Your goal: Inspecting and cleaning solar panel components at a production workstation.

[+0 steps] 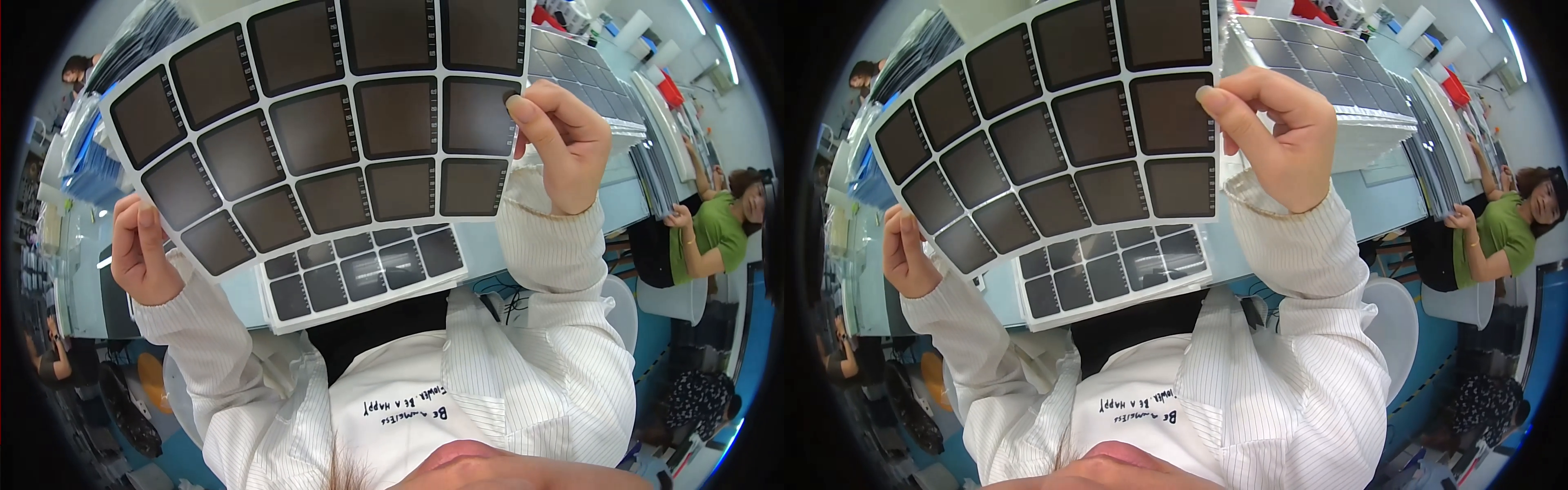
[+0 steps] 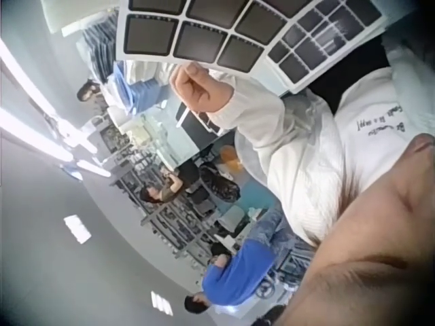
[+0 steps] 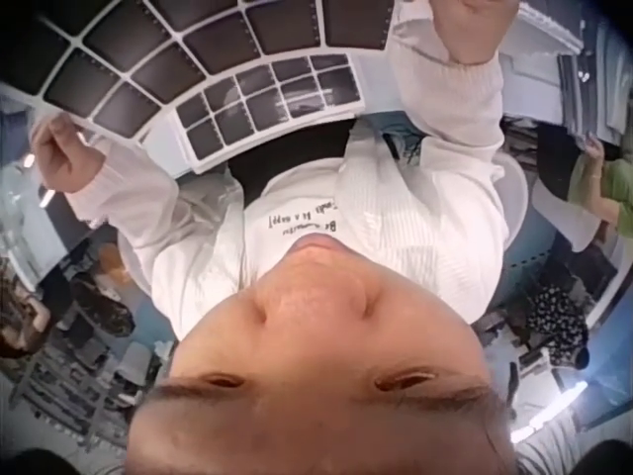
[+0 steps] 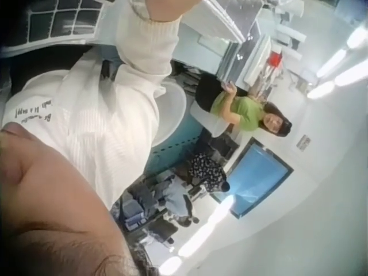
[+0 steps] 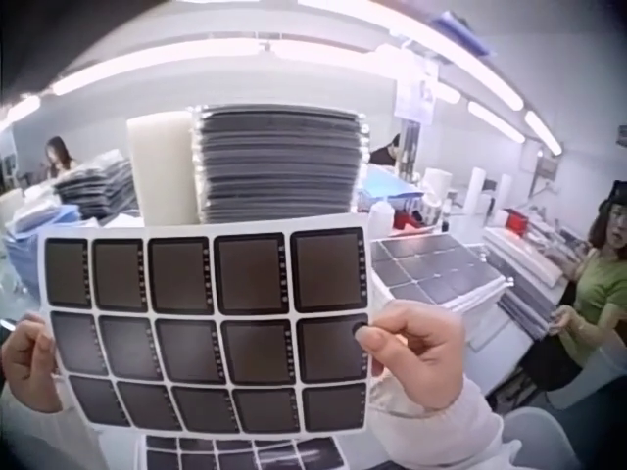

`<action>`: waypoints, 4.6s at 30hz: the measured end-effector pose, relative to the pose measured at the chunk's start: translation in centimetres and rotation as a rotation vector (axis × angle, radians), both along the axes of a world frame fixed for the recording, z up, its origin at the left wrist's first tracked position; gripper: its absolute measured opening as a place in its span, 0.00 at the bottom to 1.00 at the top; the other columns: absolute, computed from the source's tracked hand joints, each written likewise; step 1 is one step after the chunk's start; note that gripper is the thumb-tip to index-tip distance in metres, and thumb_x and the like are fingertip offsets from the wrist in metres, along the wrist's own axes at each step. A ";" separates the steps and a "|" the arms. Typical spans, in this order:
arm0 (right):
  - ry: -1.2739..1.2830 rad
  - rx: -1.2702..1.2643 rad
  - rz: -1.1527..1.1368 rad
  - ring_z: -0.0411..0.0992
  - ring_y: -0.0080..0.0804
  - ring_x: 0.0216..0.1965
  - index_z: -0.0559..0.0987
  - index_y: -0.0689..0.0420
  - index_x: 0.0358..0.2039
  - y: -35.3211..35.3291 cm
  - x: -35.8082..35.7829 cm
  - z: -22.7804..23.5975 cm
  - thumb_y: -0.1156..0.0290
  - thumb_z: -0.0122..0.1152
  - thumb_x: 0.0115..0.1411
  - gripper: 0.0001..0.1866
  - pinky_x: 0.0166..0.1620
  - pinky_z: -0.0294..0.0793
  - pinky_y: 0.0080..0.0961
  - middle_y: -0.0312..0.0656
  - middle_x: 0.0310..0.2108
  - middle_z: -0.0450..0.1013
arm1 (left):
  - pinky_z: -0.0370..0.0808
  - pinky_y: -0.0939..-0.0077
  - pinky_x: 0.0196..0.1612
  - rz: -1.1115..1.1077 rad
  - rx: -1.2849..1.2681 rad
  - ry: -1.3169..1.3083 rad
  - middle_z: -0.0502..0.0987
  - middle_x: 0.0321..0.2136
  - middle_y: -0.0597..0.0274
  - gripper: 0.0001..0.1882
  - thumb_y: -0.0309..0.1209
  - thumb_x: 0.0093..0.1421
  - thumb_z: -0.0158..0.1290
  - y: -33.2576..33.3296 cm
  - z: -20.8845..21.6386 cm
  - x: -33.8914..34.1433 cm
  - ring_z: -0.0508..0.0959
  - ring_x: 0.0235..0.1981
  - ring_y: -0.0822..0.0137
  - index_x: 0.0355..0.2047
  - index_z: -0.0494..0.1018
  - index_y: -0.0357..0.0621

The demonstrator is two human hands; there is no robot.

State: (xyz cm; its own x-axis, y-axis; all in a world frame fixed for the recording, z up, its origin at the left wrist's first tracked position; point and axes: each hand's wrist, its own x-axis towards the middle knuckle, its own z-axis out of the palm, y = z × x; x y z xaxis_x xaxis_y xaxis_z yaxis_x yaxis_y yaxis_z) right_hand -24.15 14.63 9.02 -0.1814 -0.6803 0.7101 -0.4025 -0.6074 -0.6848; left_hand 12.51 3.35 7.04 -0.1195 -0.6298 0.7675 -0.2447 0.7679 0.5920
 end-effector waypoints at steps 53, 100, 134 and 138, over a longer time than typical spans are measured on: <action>0.358 0.743 -0.709 0.65 0.11 0.23 0.78 0.58 0.33 -0.4 -34.8 1.1 0.55 0.54 0.56 0.18 0.24 0.60 0.10 0.27 0.22 0.70 | 0.68 0.68 0.49 -0.433 0.259 -0.825 0.66 0.45 0.52 0.26 0.38 0.47 0.61 -1.4 -9.2 -20.6 0.68 0.46 0.55 0.45 0.69 0.44; -0.286 0.865 0.216 0.53 0.09 0.13 0.71 0.52 0.19 -7.2 -1.2 -14.5 0.62 0.50 0.61 0.14 0.17 0.48 0.08 0.24 0.13 0.60 | 0.71 0.82 0.30 0.108 0.879 0.099 0.74 0.23 0.63 0.02 0.21 0.54 0.51 9.4 -8.9 12.6 0.74 0.25 0.73 0.27 0.69 0.41; -0.173 1.075 0.283 0.63 0.15 0.17 0.75 0.63 0.36 -4.7 -3.2 -10.8 0.68 0.53 0.58 0.12 0.20 0.60 0.10 0.31 0.18 0.66 | 0.68 0.76 0.37 0.353 0.187 -0.570 0.74 0.25 0.59 0.01 0.20 0.48 0.54 5.6 -7.3 7.8 0.73 0.30 0.65 0.22 0.74 0.38; -0.154 1.187 0.323 0.60 0.15 0.10 0.76 0.64 0.31 -4.3 -2.2 -10.5 0.72 0.55 0.56 0.08 0.15 0.58 0.10 0.34 0.18 0.69 | 0.66 0.72 0.37 0.218 0.240 -0.720 0.73 0.22 0.60 0.02 0.22 0.46 0.55 3.6 -7.8 2.5 0.71 0.29 0.62 0.20 0.72 0.39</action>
